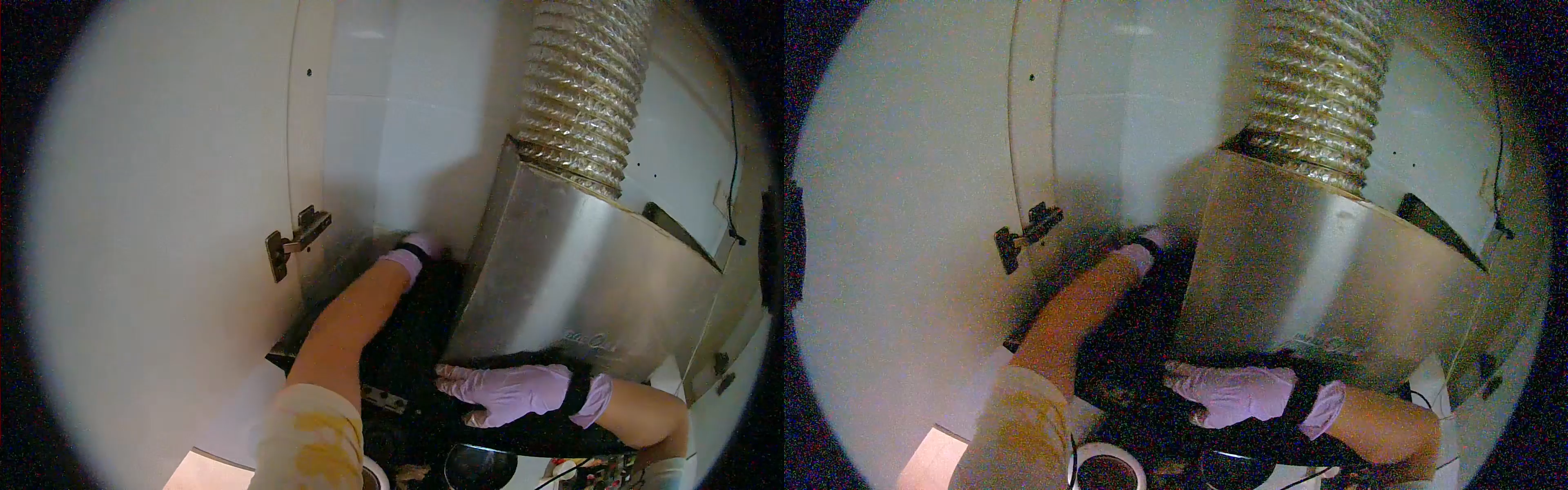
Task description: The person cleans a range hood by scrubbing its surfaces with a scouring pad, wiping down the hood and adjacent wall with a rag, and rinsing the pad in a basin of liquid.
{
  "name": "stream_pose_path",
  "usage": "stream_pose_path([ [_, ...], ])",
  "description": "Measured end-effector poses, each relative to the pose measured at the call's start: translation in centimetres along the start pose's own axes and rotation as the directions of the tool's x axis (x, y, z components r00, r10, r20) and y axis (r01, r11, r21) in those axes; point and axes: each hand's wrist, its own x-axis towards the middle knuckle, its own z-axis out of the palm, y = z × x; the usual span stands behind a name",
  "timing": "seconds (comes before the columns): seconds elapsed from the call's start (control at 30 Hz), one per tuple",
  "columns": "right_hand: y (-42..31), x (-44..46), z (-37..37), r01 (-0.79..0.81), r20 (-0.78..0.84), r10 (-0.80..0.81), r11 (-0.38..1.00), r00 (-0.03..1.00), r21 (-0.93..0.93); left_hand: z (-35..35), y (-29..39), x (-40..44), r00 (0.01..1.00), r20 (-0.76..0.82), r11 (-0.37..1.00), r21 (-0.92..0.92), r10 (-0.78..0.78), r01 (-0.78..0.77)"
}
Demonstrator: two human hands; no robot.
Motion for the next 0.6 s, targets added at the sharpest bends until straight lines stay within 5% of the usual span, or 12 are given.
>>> stream_pose_path([
  [0.13,-0.4,0.2,-0.4,-0.020,0.085,0.031,0.991,0.996,-0.130,1.0,2.5,2.2,0.996,-0.071,0.999,0.008,-0.046,0.047],
  [0.23,-0.4,0.2,-0.5,-0.054,0.050,0.049,0.995,0.998,0.089,4.5,1.6,3.4,0.992,-0.083,0.996,0.002,-0.091,0.091],
  [0.33,0.0,0.2,-0.2,-0.006,0.014,0.005,0.999,1.000,0.052,6.4,-2.0,5.2,0.901,-0.422,0.992,0.115,0.097,-0.053],
  [0.4,-0.1,0.1,-0.8,-0.006,0.037,0.004,0.999,0.999,0.049,-0.2,-0.4,0.9,0.963,-0.030,0.963,-0.044,-0.268,0.267],
  [0.6,-0.8,0.3,-0.8,-0.014,0.027,0.014,1.000,1.000,-0.002,3.4,-3.1,4.1,0.940,-0.014,0.898,0.292,-0.340,0.329],
])
